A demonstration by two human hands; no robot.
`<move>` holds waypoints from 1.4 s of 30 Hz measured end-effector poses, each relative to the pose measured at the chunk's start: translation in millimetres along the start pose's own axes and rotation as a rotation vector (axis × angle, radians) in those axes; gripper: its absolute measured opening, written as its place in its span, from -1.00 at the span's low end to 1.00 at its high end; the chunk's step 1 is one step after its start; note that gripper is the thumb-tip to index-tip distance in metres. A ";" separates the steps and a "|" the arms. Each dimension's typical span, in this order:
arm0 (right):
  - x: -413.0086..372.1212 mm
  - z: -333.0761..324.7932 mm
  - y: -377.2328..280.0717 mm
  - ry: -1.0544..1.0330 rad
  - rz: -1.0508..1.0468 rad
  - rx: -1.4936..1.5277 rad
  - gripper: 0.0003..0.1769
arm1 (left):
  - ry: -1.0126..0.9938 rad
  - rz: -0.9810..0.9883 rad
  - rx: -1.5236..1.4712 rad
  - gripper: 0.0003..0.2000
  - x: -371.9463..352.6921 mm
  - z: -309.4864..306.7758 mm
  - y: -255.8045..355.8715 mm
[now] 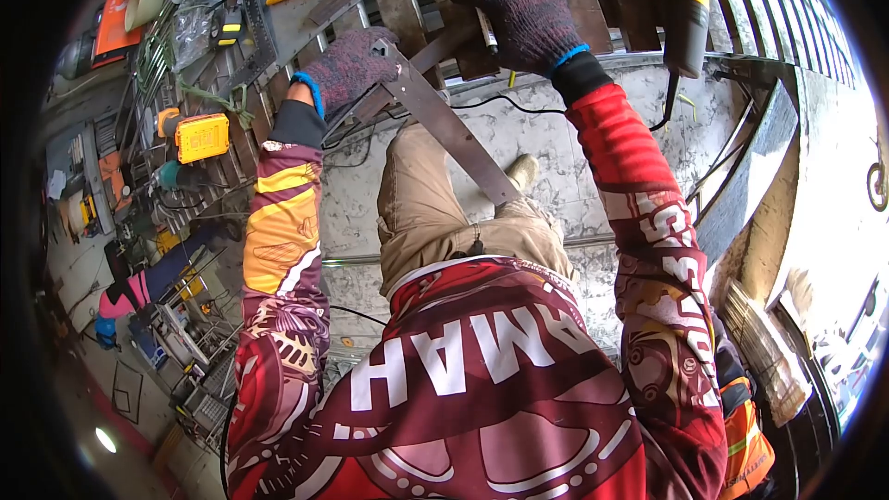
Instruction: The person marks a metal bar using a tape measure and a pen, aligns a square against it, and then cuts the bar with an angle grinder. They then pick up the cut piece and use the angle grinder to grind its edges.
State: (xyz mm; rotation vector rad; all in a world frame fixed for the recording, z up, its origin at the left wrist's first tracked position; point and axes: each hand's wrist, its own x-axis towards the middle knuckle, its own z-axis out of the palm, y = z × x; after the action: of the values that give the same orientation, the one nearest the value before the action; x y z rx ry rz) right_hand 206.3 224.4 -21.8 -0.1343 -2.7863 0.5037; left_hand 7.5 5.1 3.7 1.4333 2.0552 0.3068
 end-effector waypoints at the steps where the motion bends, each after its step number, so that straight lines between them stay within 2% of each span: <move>1: -2.9 2.5 1.5 0.019 -0.002 -0.032 -0.17 | -0.028 -0.040 -0.020 -0.52 0.2 -1.7 1.7; 3: -3.4 -6.6 -0.2 0.086 -0.030 0.001 -0.23 | -0.051 -0.078 -0.041 -0.53 -0.4 0.3 4.0; 5: -4.9 -14.4 -6.7 0.152 -0.064 0.034 -0.28 | 0.116 -0.057 0.077 -0.52 -3.7 4.1 7.9; 6: -8.3 -17.9 -12.9 0.219 -0.027 0.257 -0.38 | 0.120 -0.060 0.075 -0.52 -2.6 0.7 10.6; 7: -11.7 -21.8 -19.8 0.283 0.009 0.480 -0.46 | 0.021 -0.132 0.024 -0.51 -0.1 -4.3 12.2; 8: -15.7 -24.0 -31.7 0.277 0.004 0.481 -0.46 | -0.080 -0.204 -0.029 -0.50 -0.3 -7.6 15.2; 10: -21.2 -23.4 -61.0 0.241 0.196 1.107 -0.63 | -0.082 -0.193 -0.036 -0.49 1.2 -5.5 10.2; 11: -23.5 -19.4 -70.8 0.259 0.135 0.998 -0.66 | -0.091 -0.178 -0.036 -0.49 2.7 -5.1 7.4; 12: -27.2 -4.1 -78.6 0.288 0.099 1.046 -0.66 | -0.090 -0.177 -0.035 -0.49 3.3 -5.5 6.3; 14: -35.5 6.8 -88.4 0.311 0.100 0.824 -0.66 | -0.104 -0.129 -0.021 -0.50 3.4 -5.6 3.1; 18: -43.1 19.7 -91.7 0.245 0.190 0.705 -0.69 | -0.062 -0.087 -0.004 -0.50 3.9 -2.5 -1.5; 24: -49.6 25.6 -91.2 0.235 0.258 0.854 -0.69 | -0.058 -0.040 0.004 -0.51 4.5 -3.1 -1.3; 26: -48.1 30.4 -92.1 0.262 0.233 0.814 -0.69 | -0.118 -0.087 -0.038 -0.52 4.3 -6.5 2.1; 30: -45.1 25.4 -93.1 0.253 0.247 0.818 -0.71 | -0.083 -0.031 -0.007 -0.52 4.5 -4.9 0.5; 33: -43.7 25.9 -91.3 0.257 0.238 0.741 -0.70 | -0.102 -0.063 -0.045 -0.51 4.4 -6.3 1.9; 39: -43.6 29.1 -94.2 0.279 0.255 0.778 -0.68 | -0.057 -0.055 -0.025 -0.50 2.1 -6.1 6.6; 42: -43.9 30.7 -94.5 0.291 0.247 0.734 -0.67 | -0.115 -0.105 -0.070 -0.50 3.4 -6.5 5.0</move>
State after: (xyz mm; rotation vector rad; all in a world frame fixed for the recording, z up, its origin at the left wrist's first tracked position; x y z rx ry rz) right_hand 234.9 119.8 -27.9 -0.3487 -2.1511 1.3964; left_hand 6.7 11.1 10.2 1.2677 1.9980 0.2442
